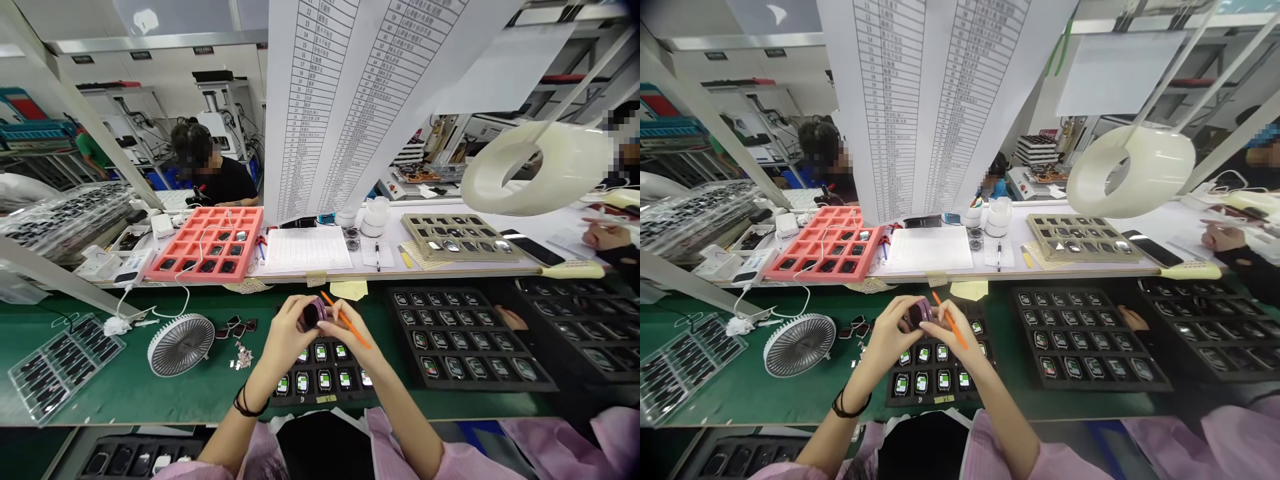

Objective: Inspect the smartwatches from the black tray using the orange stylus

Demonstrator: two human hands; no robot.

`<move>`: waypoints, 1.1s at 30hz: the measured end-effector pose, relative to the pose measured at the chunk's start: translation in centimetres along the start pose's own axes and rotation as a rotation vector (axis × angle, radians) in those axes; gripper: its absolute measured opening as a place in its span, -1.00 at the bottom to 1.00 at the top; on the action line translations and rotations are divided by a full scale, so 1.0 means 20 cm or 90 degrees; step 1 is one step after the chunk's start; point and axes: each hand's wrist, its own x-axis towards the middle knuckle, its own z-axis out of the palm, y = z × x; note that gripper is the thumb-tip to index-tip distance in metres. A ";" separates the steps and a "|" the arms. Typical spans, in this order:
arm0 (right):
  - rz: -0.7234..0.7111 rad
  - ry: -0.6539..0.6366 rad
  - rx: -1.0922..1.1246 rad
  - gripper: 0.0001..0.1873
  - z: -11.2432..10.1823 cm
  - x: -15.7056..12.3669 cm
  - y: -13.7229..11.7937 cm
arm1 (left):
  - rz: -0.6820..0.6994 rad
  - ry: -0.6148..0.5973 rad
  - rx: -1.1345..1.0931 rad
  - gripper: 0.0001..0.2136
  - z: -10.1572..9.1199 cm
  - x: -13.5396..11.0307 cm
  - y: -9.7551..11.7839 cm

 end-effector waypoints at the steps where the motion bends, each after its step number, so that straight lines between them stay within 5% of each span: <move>1: 0.011 0.002 -0.005 -0.58 0.01 0.00 0.01 | -0.011 -0.005 -0.006 -0.62 0.01 0.00 0.01; 13: -0.023 0.057 0.015 -0.55 0.02 -0.10 -0.06 | -0.062 -0.024 -0.228 -0.50 -0.02 -0.03 0.14; 33: -0.039 0.103 -0.052 -0.53 0.01 -0.13 -0.04 | -0.101 -0.052 -0.307 -0.55 -0.03 -0.03 0.15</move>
